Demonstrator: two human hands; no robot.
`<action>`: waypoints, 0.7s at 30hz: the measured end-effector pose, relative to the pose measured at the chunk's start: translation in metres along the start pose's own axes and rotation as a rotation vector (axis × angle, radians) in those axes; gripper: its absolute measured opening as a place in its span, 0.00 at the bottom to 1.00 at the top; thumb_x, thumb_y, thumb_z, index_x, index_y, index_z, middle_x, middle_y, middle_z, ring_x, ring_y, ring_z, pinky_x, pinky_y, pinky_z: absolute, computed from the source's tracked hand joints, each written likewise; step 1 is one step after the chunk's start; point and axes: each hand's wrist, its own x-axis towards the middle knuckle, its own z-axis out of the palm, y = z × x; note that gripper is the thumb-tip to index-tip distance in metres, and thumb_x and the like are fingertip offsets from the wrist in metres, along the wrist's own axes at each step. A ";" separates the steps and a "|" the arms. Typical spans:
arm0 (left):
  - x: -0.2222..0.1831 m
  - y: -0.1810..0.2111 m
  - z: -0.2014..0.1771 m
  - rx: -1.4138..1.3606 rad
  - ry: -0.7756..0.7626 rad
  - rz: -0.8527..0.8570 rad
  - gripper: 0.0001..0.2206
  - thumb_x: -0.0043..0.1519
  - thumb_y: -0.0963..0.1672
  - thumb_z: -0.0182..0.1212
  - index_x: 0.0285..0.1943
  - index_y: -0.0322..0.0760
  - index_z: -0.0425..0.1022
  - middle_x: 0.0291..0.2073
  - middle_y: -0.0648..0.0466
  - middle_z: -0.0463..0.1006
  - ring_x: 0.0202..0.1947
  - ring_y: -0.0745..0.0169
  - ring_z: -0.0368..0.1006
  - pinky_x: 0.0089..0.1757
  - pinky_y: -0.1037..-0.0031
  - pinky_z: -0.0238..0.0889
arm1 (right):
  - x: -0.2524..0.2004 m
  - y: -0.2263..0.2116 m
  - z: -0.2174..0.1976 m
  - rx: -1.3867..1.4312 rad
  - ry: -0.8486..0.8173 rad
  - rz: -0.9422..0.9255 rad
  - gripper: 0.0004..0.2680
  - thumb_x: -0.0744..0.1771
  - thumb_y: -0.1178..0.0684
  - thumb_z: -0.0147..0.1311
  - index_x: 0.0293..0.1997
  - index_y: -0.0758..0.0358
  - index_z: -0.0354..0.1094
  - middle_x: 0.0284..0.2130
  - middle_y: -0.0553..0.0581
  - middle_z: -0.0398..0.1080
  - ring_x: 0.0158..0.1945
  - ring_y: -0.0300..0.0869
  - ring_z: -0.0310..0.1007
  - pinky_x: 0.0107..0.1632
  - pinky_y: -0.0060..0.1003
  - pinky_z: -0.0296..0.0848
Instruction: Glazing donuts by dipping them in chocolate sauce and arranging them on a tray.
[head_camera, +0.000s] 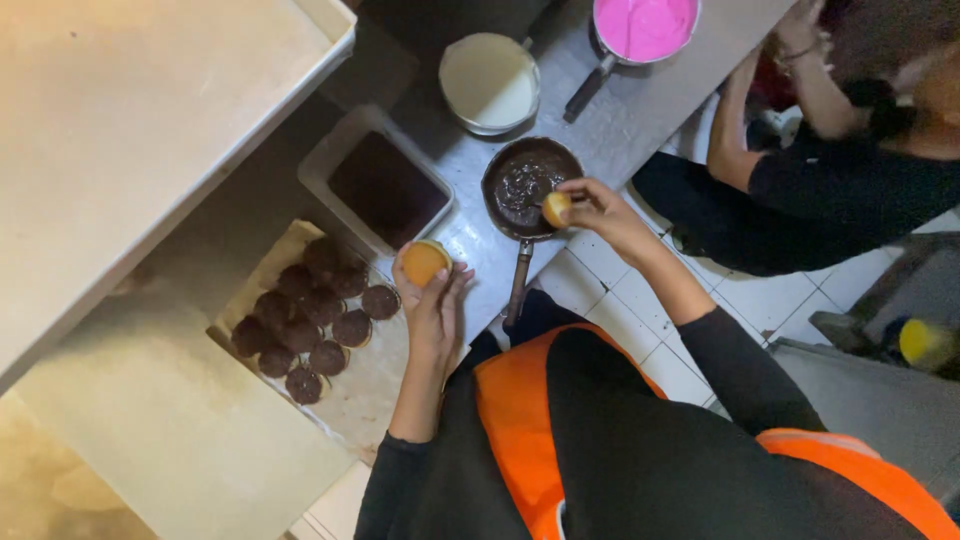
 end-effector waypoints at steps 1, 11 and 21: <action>0.004 -0.008 0.002 -0.048 0.007 0.006 0.28 0.64 0.37 0.56 0.73 0.46 0.50 0.57 0.43 0.68 0.49 0.44 0.74 0.52 0.49 0.71 | 0.017 -0.004 -0.008 -0.149 -0.002 -0.058 0.16 0.67 0.56 0.57 0.62 0.61 0.64 0.54 0.56 0.69 0.54 0.41 0.71 0.54 0.35 0.74; 0.022 -0.102 -0.035 0.206 0.184 0.001 0.25 0.66 0.42 0.43 0.75 0.42 0.50 0.66 0.37 0.62 0.56 0.34 0.75 0.59 0.53 0.65 | 0.079 -0.021 0.000 -1.434 -0.267 -0.878 0.10 0.60 0.57 0.62 0.44 0.58 0.71 0.46 0.53 0.73 0.49 0.54 0.70 0.50 0.50 0.72; 0.014 -0.114 -0.003 0.141 0.167 -0.181 0.25 0.69 0.44 0.42 0.77 0.45 0.45 0.67 0.36 0.58 0.57 0.40 0.73 0.51 0.50 0.76 | 0.122 0.016 -0.028 -1.527 -0.393 -0.605 0.08 0.65 0.59 0.53 0.49 0.63 0.72 0.47 0.62 0.72 0.52 0.58 0.70 0.49 0.49 0.75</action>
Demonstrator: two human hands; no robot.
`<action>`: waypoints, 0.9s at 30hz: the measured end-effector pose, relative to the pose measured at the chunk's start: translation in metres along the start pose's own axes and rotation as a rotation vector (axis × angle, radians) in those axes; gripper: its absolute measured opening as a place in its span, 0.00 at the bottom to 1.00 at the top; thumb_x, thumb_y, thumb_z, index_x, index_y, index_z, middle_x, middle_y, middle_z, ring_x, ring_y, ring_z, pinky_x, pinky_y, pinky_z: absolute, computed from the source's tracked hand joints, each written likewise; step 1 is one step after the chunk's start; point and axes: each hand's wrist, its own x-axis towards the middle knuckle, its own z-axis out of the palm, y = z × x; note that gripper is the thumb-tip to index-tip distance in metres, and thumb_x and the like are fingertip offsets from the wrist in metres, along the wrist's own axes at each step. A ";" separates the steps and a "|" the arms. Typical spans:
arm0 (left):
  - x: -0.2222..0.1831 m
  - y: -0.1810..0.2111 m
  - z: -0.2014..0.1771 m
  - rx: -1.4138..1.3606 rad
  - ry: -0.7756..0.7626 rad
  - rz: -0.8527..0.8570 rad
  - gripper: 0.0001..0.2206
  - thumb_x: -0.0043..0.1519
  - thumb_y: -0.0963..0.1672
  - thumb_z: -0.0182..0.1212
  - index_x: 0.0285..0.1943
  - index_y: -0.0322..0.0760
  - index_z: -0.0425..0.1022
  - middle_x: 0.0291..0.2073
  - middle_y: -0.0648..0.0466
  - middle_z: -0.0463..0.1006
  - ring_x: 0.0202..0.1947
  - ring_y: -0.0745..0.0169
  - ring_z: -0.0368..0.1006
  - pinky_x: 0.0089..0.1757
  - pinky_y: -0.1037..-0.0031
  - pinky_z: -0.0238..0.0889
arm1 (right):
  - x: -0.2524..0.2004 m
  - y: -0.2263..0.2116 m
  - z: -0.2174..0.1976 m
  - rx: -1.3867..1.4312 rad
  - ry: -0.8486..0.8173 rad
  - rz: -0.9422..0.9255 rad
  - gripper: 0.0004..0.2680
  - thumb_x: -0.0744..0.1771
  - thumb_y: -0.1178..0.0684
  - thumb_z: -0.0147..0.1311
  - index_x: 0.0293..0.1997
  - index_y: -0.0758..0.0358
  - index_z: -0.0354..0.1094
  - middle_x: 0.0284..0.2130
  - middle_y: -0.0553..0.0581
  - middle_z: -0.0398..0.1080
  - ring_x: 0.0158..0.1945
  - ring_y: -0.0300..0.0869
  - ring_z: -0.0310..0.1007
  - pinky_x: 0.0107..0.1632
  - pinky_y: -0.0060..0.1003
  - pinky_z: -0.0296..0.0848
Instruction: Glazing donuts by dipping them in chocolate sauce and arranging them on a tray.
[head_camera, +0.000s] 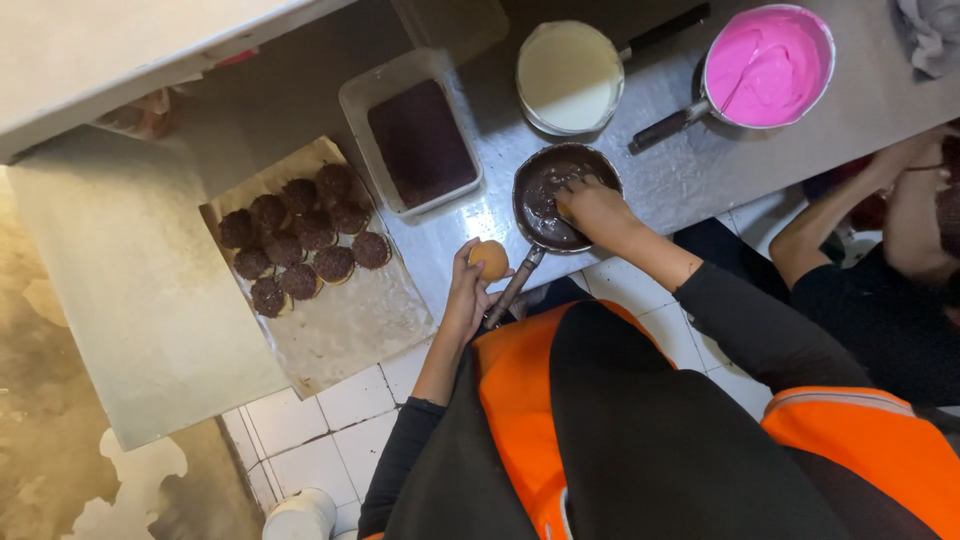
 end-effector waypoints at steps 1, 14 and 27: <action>0.000 -0.002 0.001 -0.004 0.001 -0.009 0.25 0.69 0.44 0.42 0.77 0.45 0.45 0.67 0.36 0.58 0.57 0.40 0.73 0.50 0.50 0.76 | 0.001 0.003 0.002 0.011 -0.015 -0.005 0.10 0.65 0.59 0.52 0.50 0.63 0.73 0.48 0.62 0.72 0.52 0.59 0.70 0.49 0.50 0.75; 0.014 -0.044 -0.006 -0.180 0.130 0.257 0.20 0.74 0.47 0.35 0.75 0.40 0.50 0.70 0.40 0.59 0.66 0.47 0.66 0.64 0.55 0.61 | -0.019 -0.032 -0.062 0.171 0.053 0.010 0.09 0.65 0.59 0.57 0.49 0.65 0.70 0.47 0.62 0.73 0.53 0.57 0.73 0.52 0.48 0.75; 0.012 0.028 0.087 -0.001 0.046 0.330 0.23 0.70 0.43 0.50 0.73 0.38 0.53 0.66 0.39 0.66 0.63 0.51 0.68 0.63 0.63 0.64 | -0.058 -0.013 -0.058 1.468 0.304 0.354 0.14 0.71 0.59 0.52 0.65 0.72 0.65 0.54 0.61 0.73 0.56 0.43 0.74 0.60 0.37 0.73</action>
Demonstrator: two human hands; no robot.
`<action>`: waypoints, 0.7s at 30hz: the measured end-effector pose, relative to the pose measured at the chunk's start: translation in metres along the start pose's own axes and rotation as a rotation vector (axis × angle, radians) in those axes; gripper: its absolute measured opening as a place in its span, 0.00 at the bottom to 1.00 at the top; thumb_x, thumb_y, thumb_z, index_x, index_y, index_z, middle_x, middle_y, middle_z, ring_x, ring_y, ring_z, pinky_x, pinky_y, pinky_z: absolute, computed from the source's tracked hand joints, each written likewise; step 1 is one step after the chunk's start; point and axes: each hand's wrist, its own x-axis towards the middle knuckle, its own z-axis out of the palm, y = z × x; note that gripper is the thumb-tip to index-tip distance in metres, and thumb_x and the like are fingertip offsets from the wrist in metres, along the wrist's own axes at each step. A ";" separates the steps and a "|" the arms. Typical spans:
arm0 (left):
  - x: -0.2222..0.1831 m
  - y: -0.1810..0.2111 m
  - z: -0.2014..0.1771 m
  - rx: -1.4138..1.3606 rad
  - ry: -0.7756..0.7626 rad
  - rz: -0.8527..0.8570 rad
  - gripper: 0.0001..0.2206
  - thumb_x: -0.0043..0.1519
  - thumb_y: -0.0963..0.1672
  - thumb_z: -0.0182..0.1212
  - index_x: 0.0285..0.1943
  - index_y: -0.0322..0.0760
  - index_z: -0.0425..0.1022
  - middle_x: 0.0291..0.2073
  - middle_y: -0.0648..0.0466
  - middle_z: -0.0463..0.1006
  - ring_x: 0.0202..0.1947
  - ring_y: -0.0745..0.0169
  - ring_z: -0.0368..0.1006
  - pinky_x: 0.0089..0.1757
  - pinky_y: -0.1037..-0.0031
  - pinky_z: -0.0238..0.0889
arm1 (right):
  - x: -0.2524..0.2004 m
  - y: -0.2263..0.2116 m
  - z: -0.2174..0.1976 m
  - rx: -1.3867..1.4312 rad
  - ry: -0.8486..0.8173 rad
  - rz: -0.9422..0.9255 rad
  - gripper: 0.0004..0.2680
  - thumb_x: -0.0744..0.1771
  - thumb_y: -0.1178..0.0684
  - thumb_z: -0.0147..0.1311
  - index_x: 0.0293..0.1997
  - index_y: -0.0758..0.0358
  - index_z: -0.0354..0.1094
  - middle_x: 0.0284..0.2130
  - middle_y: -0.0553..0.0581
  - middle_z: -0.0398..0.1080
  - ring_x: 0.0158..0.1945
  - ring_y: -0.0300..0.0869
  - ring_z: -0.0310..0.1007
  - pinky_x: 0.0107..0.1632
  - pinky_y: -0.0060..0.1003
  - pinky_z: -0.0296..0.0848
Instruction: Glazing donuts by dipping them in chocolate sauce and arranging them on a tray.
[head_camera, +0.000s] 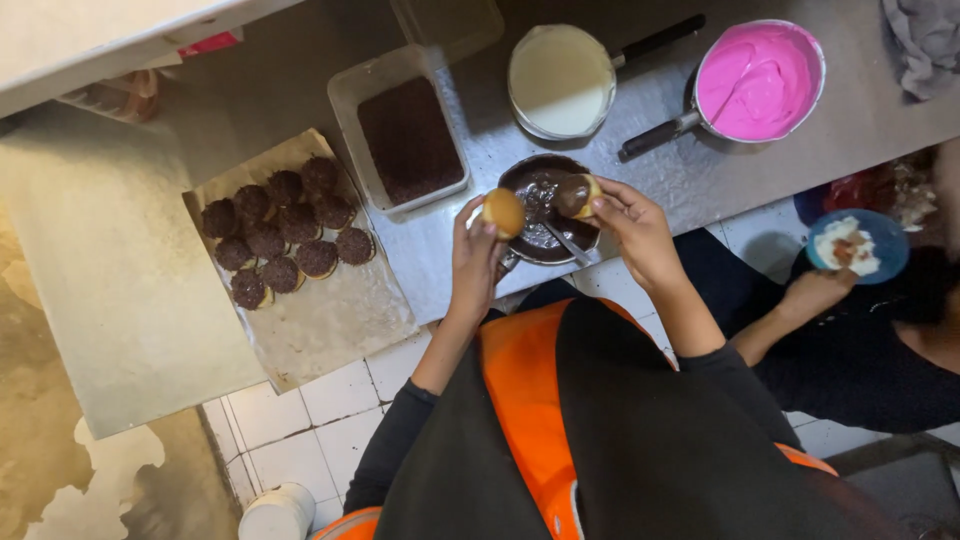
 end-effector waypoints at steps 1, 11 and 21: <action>0.004 -0.001 0.008 0.046 -0.038 0.008 0.23 0.69 0.43 0.53 0.74 0.38 0.54 0.66 0.39 0.66 0.63 0.53 0.68 0.62 0.63 0.65 | 0.000 0.001 -0.003 0.172 0.013 0.055 0.14 0.71 0.60 0.50 0.66 0.74 0.63 0.56 0.62 0.72 0.57 0.42 0.73 0.60 0.36 0.73; 0.030 -0.047 0.025 0.124 -0.137 0.157 0.17 0.69 0.40 0.60 0.64 0.31 0.61 0.58 0.40 0.75 0.59 0.57 0.71 0.59 0.69 0.66 | -0.008 0.006 0.002 0.096 0.085 -0.115 0.16 0.72 0.61 0.50 0.69 0.71 0.60 0.61 0.62 0.69 0.63 0.42 0.70 0.66 0.32 0.68; 0.024 -0.044 0.040 0.073 -0.120 0.151 0.10 0.68 0.39 0.60 0.56 0.30 0.67 0.59 0.45 0.74 0.60 0.63 0.70 0.61 0.72 0.63 | -0.014 0.023 0.018 -0.112 0.103 -0.337 0.10 0.69 0.68 0.54 0.57 0.73 0.67 0.64 0.67 0.67 0.67 0.44 0.67 0.69 0.37 0.66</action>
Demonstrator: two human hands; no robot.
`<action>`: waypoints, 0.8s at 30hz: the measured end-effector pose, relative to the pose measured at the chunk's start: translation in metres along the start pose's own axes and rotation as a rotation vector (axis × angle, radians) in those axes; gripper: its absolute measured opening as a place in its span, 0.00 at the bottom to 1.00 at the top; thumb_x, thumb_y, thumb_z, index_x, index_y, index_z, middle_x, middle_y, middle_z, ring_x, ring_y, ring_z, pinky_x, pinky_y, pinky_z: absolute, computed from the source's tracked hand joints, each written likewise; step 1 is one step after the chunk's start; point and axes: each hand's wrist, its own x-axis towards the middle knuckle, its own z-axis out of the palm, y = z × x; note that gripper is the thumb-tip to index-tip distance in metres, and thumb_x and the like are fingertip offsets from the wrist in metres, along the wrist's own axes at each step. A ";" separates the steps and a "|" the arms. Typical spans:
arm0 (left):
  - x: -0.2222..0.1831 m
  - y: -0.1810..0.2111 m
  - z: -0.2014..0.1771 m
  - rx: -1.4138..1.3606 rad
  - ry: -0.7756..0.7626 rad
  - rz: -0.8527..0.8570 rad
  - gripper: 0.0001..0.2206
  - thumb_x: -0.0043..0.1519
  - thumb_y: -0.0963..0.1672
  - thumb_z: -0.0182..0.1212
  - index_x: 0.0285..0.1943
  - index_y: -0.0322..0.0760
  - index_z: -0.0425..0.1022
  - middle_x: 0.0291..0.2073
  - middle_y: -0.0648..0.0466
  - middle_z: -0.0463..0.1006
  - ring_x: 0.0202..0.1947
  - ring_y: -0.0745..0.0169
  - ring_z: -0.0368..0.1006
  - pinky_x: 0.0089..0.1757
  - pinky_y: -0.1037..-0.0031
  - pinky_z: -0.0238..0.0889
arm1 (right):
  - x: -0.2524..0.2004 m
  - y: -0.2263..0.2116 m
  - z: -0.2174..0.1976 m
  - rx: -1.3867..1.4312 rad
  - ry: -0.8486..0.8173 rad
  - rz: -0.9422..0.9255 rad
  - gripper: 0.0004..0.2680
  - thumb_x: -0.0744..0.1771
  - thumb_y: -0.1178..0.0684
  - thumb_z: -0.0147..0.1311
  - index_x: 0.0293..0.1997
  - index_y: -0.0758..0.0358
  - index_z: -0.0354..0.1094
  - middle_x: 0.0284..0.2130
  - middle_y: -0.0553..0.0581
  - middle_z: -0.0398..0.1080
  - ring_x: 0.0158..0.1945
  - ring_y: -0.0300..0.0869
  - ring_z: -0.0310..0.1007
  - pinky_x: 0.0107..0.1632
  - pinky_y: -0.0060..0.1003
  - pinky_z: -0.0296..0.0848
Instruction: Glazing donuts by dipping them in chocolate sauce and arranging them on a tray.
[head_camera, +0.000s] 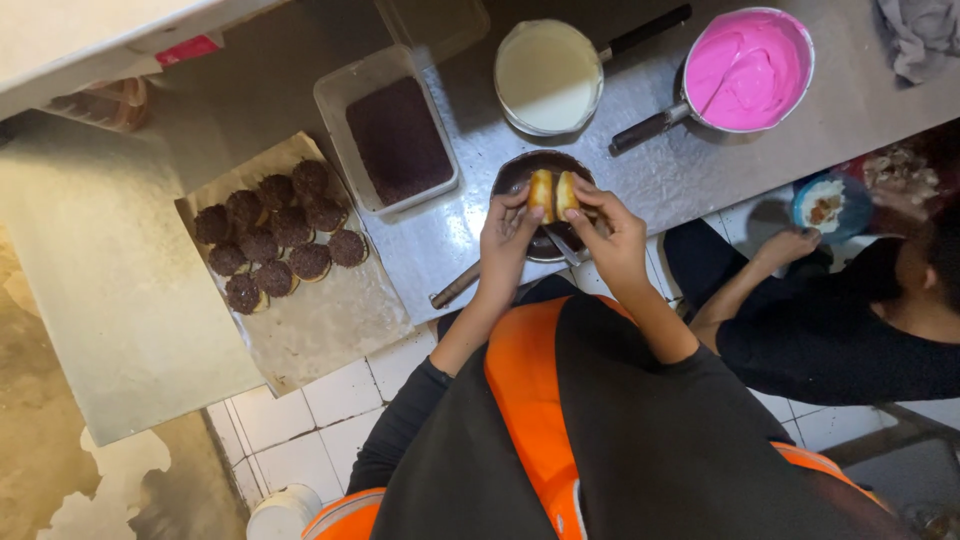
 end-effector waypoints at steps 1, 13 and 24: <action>0.001 -0.004 0.000 0.017 -0.012 0.011 0.10 0.67 0.39 0.60 0.55 0.30 0.67 0.61 0.46 0.72 0.62 0.64 0.69 0.62 0.73 0.63 | -0.001 0.000 0.001 -0.028 -0.001 -0.043 0.09 0.70 0.67 0.55 0.56 0.73 0.67 0.64 0.68 0.67 0.68 0.45 0.66 0.70 0.37 0.66; 0.008 0.014 -0.003 -0.109 0.073 -0.264 0.14 0.69 0.42 0.56 0.62 0.31 0.66 0.56 0.42 0.75 0.56 0.57 0.74 0.57 0.66 0.70 | 0.009 0.002 -0.021 0.093 0.034 0.038 0.09 0.71 0.64 0.52 0.59 0.74 0.67 0.62 0.64 0.68 0.66 0.45 0.69 0.69 0.37 0.67; 0.013 0.003 -0.028 -0.422 0.021 -0.423 0.17 0.72 0.41 0.42 0.70 0.32 0.57 0.61 0.42 0.71 0.61 0.48 0.71 0.59 0.60 0.70 | 0.011 0.055 -0.050 0.964 0.052 0.667 0.14 0.71 0.63 0.43 0.66 0.69 0.59 0.59 0.64 0.68 0.63 0.48 0.72 0.65 0.38 0.73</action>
